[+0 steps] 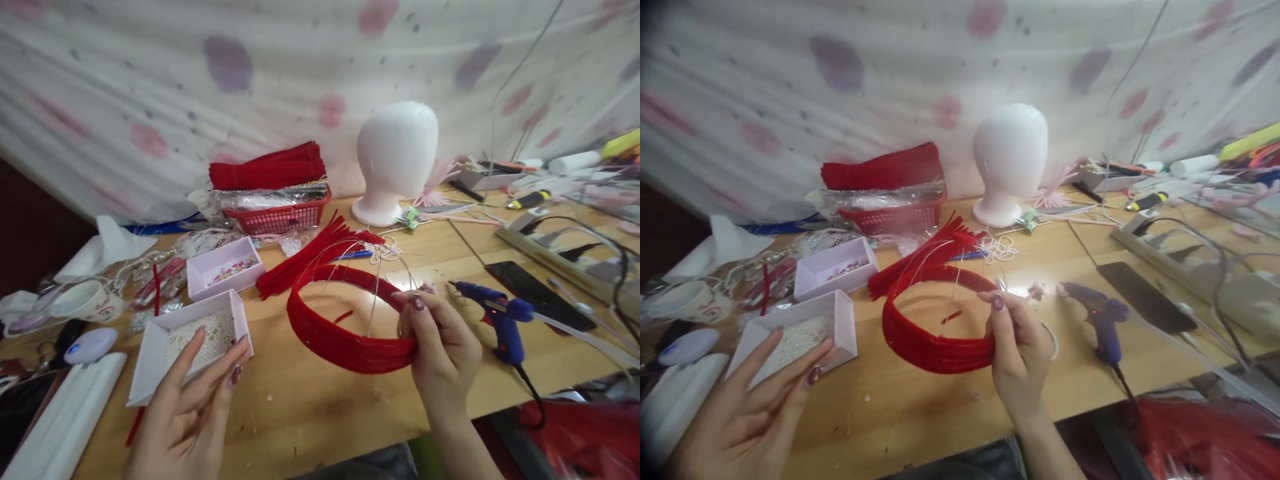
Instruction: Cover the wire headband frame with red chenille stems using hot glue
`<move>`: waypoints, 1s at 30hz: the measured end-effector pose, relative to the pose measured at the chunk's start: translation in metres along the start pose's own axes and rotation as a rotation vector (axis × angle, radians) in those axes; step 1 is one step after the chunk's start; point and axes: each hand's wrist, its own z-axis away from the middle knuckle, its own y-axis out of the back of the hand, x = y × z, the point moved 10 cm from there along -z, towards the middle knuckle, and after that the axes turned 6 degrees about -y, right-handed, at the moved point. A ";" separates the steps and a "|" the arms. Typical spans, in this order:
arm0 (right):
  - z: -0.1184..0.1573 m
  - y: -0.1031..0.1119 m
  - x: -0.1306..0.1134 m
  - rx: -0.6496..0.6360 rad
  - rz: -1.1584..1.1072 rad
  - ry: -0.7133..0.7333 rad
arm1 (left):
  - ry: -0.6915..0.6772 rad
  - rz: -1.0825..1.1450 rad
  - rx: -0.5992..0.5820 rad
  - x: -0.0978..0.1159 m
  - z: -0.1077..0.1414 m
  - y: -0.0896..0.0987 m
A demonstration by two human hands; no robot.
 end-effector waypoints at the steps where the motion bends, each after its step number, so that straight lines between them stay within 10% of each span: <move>1: -0.001 -0.001 -0.001 -0.006 0.003 -0.014 | 0.018 -0.024 0.038 0.006 0.001 0.002; 10: 0.001 -0.020 0.005 -0.098 -0.227 -0.153 | -0.095 0.206 0.045 0.011 0.000 -0.005; 24: 0.003 -0.050 -0.015 -0.550 -0.221 0.140 | -0.271 0.057 -0.013 0.028 0.004 -0.003; 30: -0.007 -0.047 -0.017 -0.556 -0.322 0.117 | -0.339 0.132 -0.106 0.030 -0.003 -0.020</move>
